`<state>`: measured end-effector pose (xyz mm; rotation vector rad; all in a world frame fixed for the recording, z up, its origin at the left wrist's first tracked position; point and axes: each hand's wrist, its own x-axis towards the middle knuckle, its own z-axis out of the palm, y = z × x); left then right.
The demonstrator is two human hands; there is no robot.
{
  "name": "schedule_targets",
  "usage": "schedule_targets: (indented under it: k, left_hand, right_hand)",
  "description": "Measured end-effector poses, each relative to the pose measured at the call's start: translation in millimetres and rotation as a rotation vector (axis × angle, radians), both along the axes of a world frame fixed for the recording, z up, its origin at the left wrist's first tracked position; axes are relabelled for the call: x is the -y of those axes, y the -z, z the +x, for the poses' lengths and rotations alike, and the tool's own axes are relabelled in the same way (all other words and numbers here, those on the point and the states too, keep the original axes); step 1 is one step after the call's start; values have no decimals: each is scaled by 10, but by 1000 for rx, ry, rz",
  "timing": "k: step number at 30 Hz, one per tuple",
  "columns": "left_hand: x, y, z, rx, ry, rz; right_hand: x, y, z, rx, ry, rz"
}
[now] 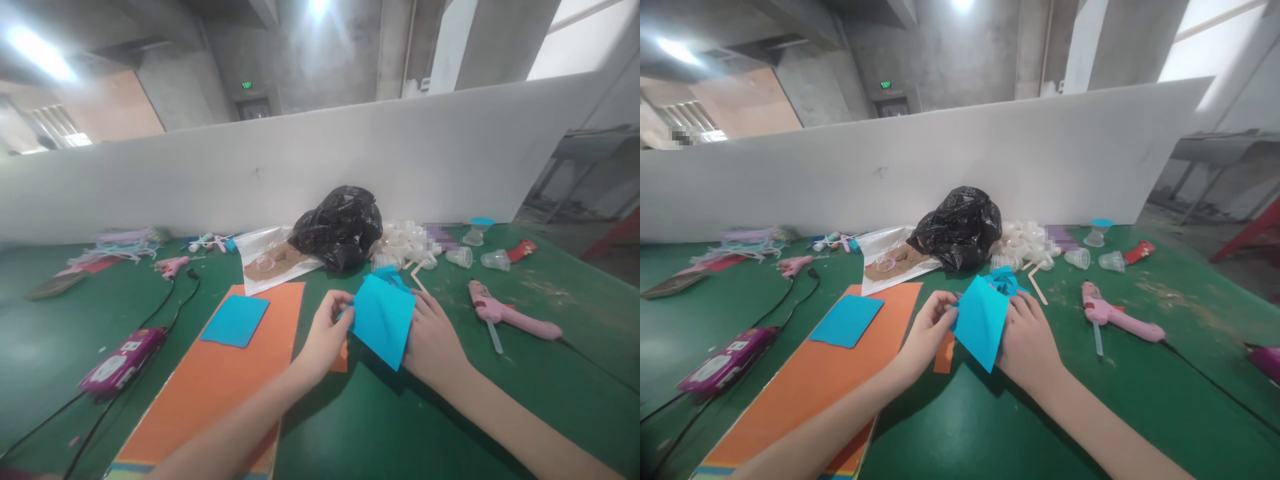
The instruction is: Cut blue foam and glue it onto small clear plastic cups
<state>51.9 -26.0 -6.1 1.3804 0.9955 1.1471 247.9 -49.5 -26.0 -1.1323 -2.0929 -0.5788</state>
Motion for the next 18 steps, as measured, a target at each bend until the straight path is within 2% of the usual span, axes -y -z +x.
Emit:
schedule_targets:
  k: [4, 12, 16, 18]
  left_hand:
    - [31, 7, 28, 0, 6, 16]
    - [53, 50, 34, 31, 40, 37]
    - [106, 12, 25, 43, 58, 26]
    - [146, -13, 13, 60, 53, 38]
  right_hand:
    - [17, 19, -35, -32, 6, -25]
    - [33, 63, -79, 33, -2, -92]
    - [50, 42, -63, 2, -111, -106]
    - [61, 24, -74, -82, -196, -130]
